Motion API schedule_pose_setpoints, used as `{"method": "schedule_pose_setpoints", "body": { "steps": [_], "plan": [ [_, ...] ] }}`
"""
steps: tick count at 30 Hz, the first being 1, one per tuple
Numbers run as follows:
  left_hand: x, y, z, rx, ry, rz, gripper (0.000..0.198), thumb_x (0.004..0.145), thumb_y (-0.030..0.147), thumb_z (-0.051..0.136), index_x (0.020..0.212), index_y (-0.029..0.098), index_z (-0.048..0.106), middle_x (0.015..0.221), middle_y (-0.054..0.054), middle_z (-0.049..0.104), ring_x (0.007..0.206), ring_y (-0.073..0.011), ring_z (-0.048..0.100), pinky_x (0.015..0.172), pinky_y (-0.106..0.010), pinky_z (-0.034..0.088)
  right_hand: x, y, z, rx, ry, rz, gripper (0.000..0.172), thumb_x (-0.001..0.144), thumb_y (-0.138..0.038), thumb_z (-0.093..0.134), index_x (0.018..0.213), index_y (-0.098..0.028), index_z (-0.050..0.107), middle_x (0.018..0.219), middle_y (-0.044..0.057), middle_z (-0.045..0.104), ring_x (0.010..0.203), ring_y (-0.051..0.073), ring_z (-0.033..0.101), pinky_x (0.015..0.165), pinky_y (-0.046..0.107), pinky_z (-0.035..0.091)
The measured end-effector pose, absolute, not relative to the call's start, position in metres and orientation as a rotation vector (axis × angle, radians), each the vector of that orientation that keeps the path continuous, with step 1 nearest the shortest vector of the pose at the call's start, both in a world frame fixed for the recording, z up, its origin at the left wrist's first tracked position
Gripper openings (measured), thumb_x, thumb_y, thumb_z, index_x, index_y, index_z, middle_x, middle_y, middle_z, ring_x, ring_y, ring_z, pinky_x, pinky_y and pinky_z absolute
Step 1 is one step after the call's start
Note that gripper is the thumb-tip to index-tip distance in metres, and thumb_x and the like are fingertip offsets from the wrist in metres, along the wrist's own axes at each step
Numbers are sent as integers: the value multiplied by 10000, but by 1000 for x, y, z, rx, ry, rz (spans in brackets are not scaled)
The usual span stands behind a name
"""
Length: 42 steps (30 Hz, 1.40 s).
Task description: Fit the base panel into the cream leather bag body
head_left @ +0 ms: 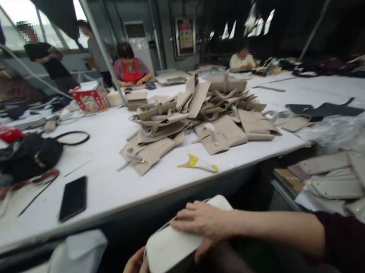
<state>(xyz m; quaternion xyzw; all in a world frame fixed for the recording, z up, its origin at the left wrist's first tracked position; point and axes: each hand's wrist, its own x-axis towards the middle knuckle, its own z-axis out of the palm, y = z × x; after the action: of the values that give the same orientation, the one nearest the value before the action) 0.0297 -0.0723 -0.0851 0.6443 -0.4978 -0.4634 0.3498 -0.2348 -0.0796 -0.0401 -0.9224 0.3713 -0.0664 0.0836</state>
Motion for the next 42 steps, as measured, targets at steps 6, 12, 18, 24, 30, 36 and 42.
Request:
{"method": "schedule_pose_setpoints", "body": {
  "steps": [6, 12, 18, 24, 30, 36, 42],
  "plan": [
    [32, -71, -85, 1590, -1013, -1383, 545, 664, 536, 759, 992, 109, 672, 899, -98, 720, 825, -205, 661, 707, -257, 506, -232, -81, -52, -2623, 1137, -156, 985, 755, -802, 477, 1508, -209, 249, 1407, 157, 466, 1127, 324, 462, 915, 456, 360],
    [34, -70, -79, 1584, -1013, -1295, 381, 708, 461, 754, 891, 131, 695, 815, -76, 719, 733, -167, 642, 648, -230, 487, -225, -86, -49, -2632, 1212, -82, 549, 970, -514, 362, 1475, -301, 324, 1480, 111, 395, 1185, 308, 439, 940, 480, 363],
    [37, -70, -69, 1610, -1053, -1186, 318, 737, 432, 732, 889, 154, 707, 821, -63, 721, 737, -166, 643, 657, -233, 494, -210, -91, -50, -2654, 1147, -92, 511, 965, -440, 404, 1436, -241, 393, 1379, 132, 477, 1113, 304, 484, 897, 482, 411],
    [37, -70, -69, 1580, -981, -1231, 334, 723, 420, 745, 900, 140, 704, 840, -78, 723, 759, -175, 653, 681, -243, 504, -203, -85, -48, -2526, 1215, -182, 468, 925, -343, 494, 1380, -240, 458, 1378, 135, 462, 1148, 308, 458, 929, 486, 409],
    [38, -64, -66, 1517, -1003, -1150, 303, 742, 367, 734, 945, 150, 671, 833, -42, 693, 778, -150, 635, 723, -232, 494, -199, -82, -45, -2515, 1270, -227, 475, 884, -342, 563, 1346, -253, 500, 1343, 141, 492, 1124, 326, 468, 902, 504, 399],
    [35, -64, -56, 1532, -1060, -1157, 228, 755, 351, 716, 854, 150, 679, 786, -31, 687, 736, -151, 617, 679, -228, 481, -191, -83, -48, -2314, 1140, -397, 588, 784, -104, 539, 1361, -158, 442, 1253, 143, 497, 1129, 264, 455, 978, 427, 405],
    [36, -66, -56, 1546, -1163, -1112, 168, 800, 317, 661, 855, 169, 717, 832, -42, 688, 775, -169, 621, 704, -248, 472, -185, -83, -46, -2389, 1127, -385, 505, 809, -117, 493, 1269, -322, 531, 1196, 77, 493, 1001, 238, 471, 849, 411, 391]
  ]
}}
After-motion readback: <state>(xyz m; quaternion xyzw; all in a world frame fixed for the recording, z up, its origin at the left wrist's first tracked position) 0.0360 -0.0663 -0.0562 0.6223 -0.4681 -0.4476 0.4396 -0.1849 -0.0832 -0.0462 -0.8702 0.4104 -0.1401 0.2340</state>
